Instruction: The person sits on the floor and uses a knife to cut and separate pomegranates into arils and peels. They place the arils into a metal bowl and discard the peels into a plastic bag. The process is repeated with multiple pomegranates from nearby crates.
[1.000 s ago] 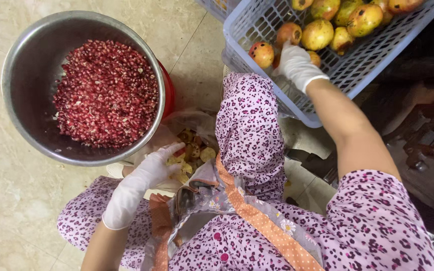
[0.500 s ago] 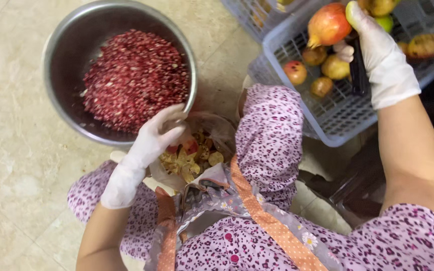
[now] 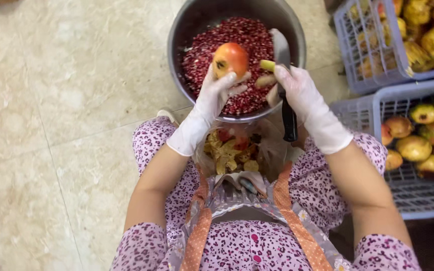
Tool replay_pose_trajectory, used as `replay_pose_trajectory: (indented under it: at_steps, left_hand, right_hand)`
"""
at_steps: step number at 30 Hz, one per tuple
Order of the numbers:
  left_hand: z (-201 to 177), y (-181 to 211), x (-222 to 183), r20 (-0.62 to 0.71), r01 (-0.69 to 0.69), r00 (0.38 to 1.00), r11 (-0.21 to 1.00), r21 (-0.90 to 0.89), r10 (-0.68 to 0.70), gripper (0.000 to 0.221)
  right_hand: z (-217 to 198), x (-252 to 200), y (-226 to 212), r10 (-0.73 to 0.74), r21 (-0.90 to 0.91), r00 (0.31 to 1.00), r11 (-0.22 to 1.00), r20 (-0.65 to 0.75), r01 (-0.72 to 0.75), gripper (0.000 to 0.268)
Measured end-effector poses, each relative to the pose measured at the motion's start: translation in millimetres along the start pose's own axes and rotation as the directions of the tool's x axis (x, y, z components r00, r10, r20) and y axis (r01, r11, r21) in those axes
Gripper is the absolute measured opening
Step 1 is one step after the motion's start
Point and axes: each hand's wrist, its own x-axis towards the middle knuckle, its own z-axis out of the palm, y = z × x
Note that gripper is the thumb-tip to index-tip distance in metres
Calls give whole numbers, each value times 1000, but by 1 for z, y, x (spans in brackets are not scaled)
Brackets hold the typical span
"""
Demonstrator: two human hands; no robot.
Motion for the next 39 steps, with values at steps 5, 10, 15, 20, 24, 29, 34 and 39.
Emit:
replay_pose_trajectory:
  at_steps: [5, 10, 15, 20, 24, 29, 34, 39]
  left_hand:
    - [-34, -9, 16, -118, -24, 993, 1000, -2, 24, 86]
    - [-35, -21, 16, 59, -29, 998, 999, 43, 27, 103]
    - [-32, -26, 15, 61, -141, 990, 780, 610, 131, 97]
    - [-26, -31, 16, 64, -154, 986, 698, 699, 154, 104]
    - [-24, -34, 16, 52, -159, 975, 520, 839, 215, 106]
    - [-29, -39, 18, 72, -174, 945, 304, 937, 318, 110]
    - [-33, -38, 17, 183, -303, 910, 295, 906, 372, 109]
    - [-32, -19, 10, 102, -177, 982, 565, 806, 162, 95]
  right_hand:
    - [27, 5, 36, -106, -387, 993, 919, -54, 77, 61]
    - [29, -5, 47, -156, -418, 978, 886, 136, 199, 76]
    - [17, -1, 42, 136, -357, 978, 931, 158, -72, 71]
    - [19, 1, 28, 267, -280, 954, 934, 132, -223, 80]
    - [19, -1, 21, 263, -152, 954, 959, 147, -240, 81]
    - [20, 4, 27, 257, -10, 951, 966, 170, -259, 80]
    - [13, 6, 47, 234, -44, 958, 972, 163, -230, 80]
    - [0, 11, 59, 48, -210, 981, 978, 185, -8, 73]
